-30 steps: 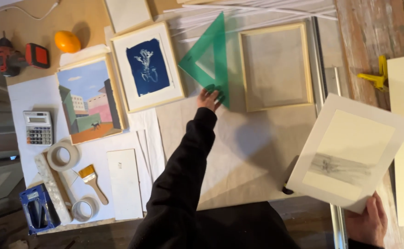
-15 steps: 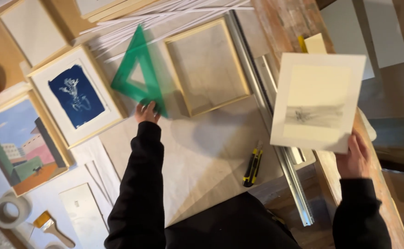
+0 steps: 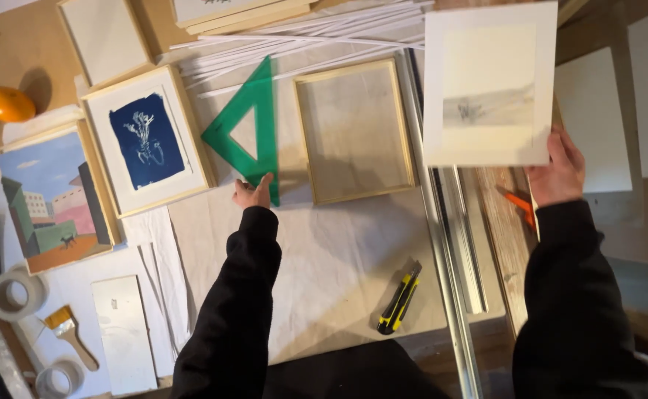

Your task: Cutting and fitting a mounting strip or spacer for a picture frame using a utility knife.

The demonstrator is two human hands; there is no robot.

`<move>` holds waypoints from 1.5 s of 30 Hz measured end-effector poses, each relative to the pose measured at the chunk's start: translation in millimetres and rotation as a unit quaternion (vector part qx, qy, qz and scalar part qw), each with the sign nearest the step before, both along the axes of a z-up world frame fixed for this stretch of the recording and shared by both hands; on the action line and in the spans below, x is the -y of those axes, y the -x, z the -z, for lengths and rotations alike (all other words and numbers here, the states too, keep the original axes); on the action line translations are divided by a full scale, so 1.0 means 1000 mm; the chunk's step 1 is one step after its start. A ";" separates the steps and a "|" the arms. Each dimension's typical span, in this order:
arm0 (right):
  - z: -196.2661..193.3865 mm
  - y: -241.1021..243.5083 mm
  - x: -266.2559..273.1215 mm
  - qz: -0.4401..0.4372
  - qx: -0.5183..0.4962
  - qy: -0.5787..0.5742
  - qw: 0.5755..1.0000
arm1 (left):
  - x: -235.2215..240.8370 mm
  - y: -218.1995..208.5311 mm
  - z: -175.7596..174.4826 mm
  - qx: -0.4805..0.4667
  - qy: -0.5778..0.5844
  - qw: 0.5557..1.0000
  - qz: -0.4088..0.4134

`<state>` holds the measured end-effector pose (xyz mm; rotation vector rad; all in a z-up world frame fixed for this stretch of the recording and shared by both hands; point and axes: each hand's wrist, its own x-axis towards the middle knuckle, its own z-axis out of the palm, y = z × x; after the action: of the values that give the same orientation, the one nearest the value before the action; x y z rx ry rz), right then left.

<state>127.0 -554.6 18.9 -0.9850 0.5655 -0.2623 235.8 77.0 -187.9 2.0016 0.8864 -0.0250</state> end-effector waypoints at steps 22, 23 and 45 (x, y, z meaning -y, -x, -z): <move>0.010 -0.223 -0.422 -0.334 0.027 -0.122 0.934 | 0.058 0.155 -0.167 0.126 -0.256 0.883 0.372; 0.018 -0.220 -0.440 -0.346 0.027 -0.120 0.930 | 0.058 0.154 -0.173 0.145 -0.245 0.885 0.369; 0.033 -0.255 -0.565 -0.375 0.050 0.401 0.834 | 0.046 0.148 -0.186 0.187 -0.177 0.900 0.350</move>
<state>381.6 9.9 -13.6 -1.9175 -0.1013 0.1877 88.0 31.4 -2.0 2.4583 -0.1169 0.1210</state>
